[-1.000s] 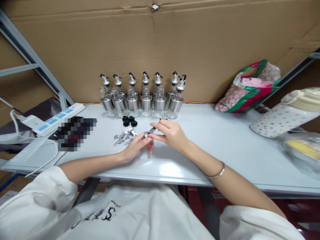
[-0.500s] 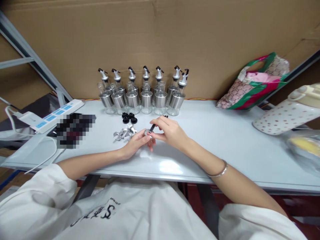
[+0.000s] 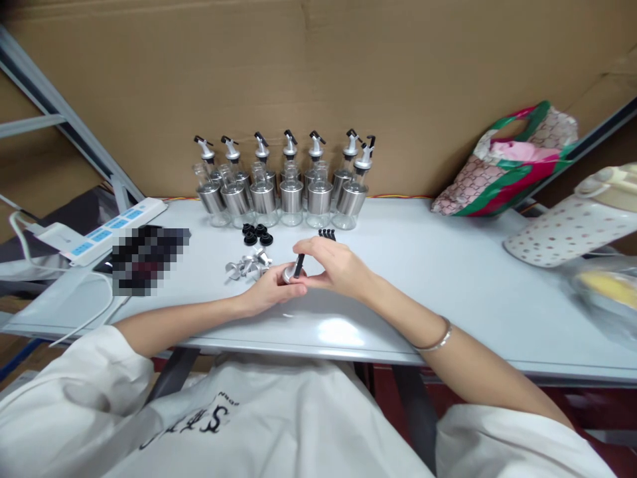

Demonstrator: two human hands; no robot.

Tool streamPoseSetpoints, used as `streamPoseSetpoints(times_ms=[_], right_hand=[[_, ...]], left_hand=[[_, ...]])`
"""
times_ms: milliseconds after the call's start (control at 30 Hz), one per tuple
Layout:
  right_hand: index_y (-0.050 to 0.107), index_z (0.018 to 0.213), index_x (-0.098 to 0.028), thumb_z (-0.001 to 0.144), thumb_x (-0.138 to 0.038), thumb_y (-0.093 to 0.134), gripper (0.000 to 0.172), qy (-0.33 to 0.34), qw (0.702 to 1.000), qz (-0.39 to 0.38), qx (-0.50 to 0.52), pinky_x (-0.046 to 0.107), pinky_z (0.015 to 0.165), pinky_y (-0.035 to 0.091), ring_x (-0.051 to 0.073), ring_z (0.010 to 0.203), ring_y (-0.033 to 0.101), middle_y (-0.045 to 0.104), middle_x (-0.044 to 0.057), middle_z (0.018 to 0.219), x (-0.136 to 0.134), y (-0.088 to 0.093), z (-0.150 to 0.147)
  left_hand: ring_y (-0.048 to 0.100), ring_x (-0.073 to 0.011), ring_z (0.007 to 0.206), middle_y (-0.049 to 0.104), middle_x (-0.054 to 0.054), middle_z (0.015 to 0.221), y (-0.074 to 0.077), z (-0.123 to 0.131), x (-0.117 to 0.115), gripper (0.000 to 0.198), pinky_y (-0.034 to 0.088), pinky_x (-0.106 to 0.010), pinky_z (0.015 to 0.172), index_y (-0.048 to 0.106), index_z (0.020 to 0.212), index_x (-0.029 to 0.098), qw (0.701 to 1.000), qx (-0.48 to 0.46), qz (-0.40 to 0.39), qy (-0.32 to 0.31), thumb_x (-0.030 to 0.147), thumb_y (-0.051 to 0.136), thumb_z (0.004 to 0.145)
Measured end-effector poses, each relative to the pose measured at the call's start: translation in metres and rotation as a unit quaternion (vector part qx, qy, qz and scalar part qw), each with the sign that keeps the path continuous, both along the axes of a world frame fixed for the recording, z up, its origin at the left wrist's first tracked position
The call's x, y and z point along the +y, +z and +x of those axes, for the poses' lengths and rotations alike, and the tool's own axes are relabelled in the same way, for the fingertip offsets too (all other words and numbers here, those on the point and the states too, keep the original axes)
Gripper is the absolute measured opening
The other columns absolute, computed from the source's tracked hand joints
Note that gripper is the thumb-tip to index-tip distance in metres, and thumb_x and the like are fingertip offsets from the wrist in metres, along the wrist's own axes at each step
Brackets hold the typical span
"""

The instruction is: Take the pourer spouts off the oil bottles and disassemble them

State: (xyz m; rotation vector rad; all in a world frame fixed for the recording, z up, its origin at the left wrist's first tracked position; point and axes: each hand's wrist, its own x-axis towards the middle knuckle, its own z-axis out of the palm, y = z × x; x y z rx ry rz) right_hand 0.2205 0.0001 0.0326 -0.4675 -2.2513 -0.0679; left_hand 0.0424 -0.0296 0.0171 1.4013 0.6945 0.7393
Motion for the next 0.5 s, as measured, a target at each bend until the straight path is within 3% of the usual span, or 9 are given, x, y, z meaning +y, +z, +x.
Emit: streamPoseSetpoints(times_ms=[100, 233, 367, 500], right_hand=[[0.053, 0.093, -0.019, 0.087, -0.05, 0.053, 0.032, 0.007, 0.999, 0.031, 0.013, 0.03, 0.068, 0.053, 0.018, 0.078, 0.066, 0.069, 0.009, 0.084, 0.0, 0.0, -0.001], [0.052, 0.083, -0.02, 0.082, -0.055, 0.057, 0.035, -0.056, 0.995, 0.078, 0.023, 0.029, 0.061, 0.047, 0.017, 0.068, 0.064, 0.068, 0.007, 0.078, 0.0, 0.001, -0.001], [0.045, 0.066, -0.021, 0.085, -0.055, 0.052, 0.039, -0.117, 0.984, 0.138, -0.009, 0.027, 0.05, 0.036, 0.013, 0.05, 0.052, 0.056, 0.0, 0.053, -0.002, 0.005, 0.001], [0.042, 0.061, -0.021, 0.089, -0.054, 0.044, 0.043, -0.13, 0.978, 0.15, -0.064, 0.027, 0.049, 0.031, 0.012, 0.045, 0.043, 0.048, -0.001, 0.048, -0.002, 0.008, 0.002]], left_hand=[[0.024, -0.0043, 0.048, 0.029, 0.009, 0.052, -0.004, -0.001, 0.0, 0.061, 0.017, -0.023, 0.048, 0.039, 0.067, 0.017, 0.999, 0.002, 0.039, -0.018, 0.075, 0.058, 0.062], [0.024, -0.0057, 0.048, 0.029, 0.008, 0.054, -0.013, -0.002, 0.001, 0.06, 0.019, -0.024, 0.049, 0.04, 0.071, 0.018, 0.998, -0.005, 0.05, -0.032, 0.078, 0.047, 0.07], [0.026, -0.0057, 0.049, 0.03, 0.008, 0.056, -0.015, -0.002, 0.001, 0.056, 0.021, -0.022, 0.048, 0.04, 0.076, 0.018, 0.998, -0.033, 0.035, -0.034, 0.073, 0.048, 0.074], [0.025, -0.0057, 0.052, 0.029, 0.007, 0.059, -0.011, -0.002, -0.002, 0.052, 0.02, -0.022, 0.049, 0.04, 0.073, 0.017, 0.995, 0.012, 0.094, -0.02, 0.067, 0.054, 0.074]])
